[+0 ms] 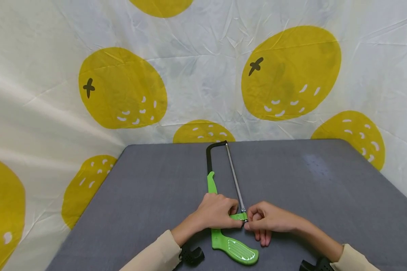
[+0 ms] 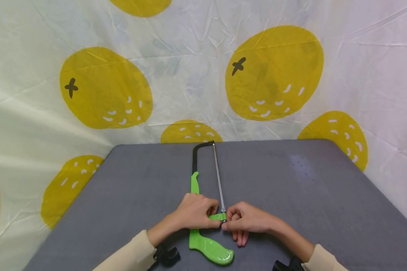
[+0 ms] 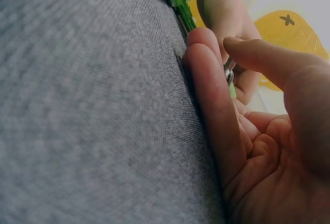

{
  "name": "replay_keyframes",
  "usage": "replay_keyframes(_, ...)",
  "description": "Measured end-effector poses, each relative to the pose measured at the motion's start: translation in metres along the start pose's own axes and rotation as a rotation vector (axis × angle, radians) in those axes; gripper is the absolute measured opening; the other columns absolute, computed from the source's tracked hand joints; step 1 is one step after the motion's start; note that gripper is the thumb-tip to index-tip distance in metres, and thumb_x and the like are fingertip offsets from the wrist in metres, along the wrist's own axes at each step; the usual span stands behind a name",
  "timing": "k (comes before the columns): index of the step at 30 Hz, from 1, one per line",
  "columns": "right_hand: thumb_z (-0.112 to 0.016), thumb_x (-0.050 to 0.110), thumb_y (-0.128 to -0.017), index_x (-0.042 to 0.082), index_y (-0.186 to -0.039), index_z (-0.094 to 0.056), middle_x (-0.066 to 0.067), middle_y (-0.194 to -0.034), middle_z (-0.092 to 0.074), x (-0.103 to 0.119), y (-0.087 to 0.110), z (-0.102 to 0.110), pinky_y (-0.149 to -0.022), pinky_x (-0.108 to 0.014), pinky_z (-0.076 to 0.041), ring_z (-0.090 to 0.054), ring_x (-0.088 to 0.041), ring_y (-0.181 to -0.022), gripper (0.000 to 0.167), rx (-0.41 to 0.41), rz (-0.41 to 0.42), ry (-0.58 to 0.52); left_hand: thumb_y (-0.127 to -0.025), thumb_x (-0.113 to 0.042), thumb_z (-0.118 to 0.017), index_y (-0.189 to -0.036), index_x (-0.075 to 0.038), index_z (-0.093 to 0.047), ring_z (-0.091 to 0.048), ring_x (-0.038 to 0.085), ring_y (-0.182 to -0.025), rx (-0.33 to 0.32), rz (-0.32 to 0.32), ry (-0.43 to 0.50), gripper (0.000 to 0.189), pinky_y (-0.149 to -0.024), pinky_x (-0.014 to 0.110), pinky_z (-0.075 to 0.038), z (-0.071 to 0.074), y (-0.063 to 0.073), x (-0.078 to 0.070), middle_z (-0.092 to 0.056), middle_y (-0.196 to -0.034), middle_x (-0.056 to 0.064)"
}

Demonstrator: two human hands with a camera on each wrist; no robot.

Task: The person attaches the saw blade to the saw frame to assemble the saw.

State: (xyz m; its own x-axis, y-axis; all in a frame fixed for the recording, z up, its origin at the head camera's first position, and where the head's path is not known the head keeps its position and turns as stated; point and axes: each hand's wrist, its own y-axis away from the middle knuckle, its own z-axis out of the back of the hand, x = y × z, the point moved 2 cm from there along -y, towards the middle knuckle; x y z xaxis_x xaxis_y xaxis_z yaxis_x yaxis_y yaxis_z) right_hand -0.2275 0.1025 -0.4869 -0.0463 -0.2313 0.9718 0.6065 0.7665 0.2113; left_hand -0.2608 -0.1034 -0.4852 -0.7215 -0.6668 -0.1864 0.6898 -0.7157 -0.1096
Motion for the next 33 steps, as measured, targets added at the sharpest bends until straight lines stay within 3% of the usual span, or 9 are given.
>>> replay_keyframes(8, -0.063, 0.010, -0.099, -0.016, -0.096, -0.057, -0.015, -0.069, -0.070, 0.0004, 0.0000, -0.0014, -0.050, -0.043, -0.058, -0.070, -0.011, -0.053, 0.026, -0.009, 0.014, 0.022, -0.084, -0.059, -0.070, -0.066, -0.031, -0.050, -0.039, 0.003, -0.044, -0.001, 0.002, -0.005, 0.038, -0.042, 0.027, -0.027, 0.0004, 0.0004, -0.0004, -0.042, -0.053, -0.016)
replay_keyframes(17, -0.057, 0.004, -0.097, -0.016, -0.097, -0.055, -0.009, -0.069, -0.070, 0.0003, 0.0000, -0.0007, -0.052, -0.052, -0.056, -0.071, -0.011, -0.054, 0.020, -0.001, 0.025, 0.029, -0.082, -0.064, -0.070, -0.066, -0.032, -0.049, -0.040, 0.003, -0.045, -0.001, 0.012, -0.015, 0.042, -0.043, 0.028, -0.027, 0.0007, -0.0002, -0.0002, -0.042, -0.053, -0.016)
replay_keyframes(20, -0.058, 0.004, -0.097, -0.016, -0.097, -0.055, -0.009, -0.069, -0.070, 0.0001, 0.0004, -0.0003, -0.052, -0.050, -0.057, -0.071, -0.011, -0.054, 0.021, -0.001, 0.026, 0.025, -0.082, -0.065, -0.070, -0.067, -0.032, -0.049, -0.040, 0.003, -0.045, -0.002, 0.013, -0.017, 0.042, -0.043, 0.028, -0.027, 0.0009, -0.0004, -0.0008, -0.042, -0.053, -0.016)
replay_keyframes(27, -0.060, 0.008, -0.099, -0.017, -0.097, -0.054, -0.002, -0.068, -0.069, -0.0010, 0.0014, -0.0016, -0.049, -0.031, -0.058, -0.070, -0.010, -0.054, 0.026, -0.007, 0.010, -0.002, -0.083, -0.062, -0.070, -0.067, -0.032, -0.050, -0.039, 0.003, -0.044, -0.002, 0.007, -0.011, 0.040, -0.042, 0.028, -0.027, 0.0011, -0.0006, -0.0021, -0.042, -0.053, -0.016)
replay_keyframes(33, -0.059, 0.007, -0.100, -0.017, -0.097, -0.055, -0.007, -0.068, -0.069, 0.0016, 0.0027, -0.0029, -0.050, -0.038, -0.058, -0.070, -0.010, -0.053, 0.024, -0.006, 0.011, 0.002, -0.082, -0.061, -0.070, -0.067, -0.031, -0.050, -0.040, 0.003, -0.045, -0.007, 0.001, -0.029, 0.039, -0.043, 0.028, -0.028, 0.0014, 0.0006, -0.0028, -0.043, -0.053, -0.017)
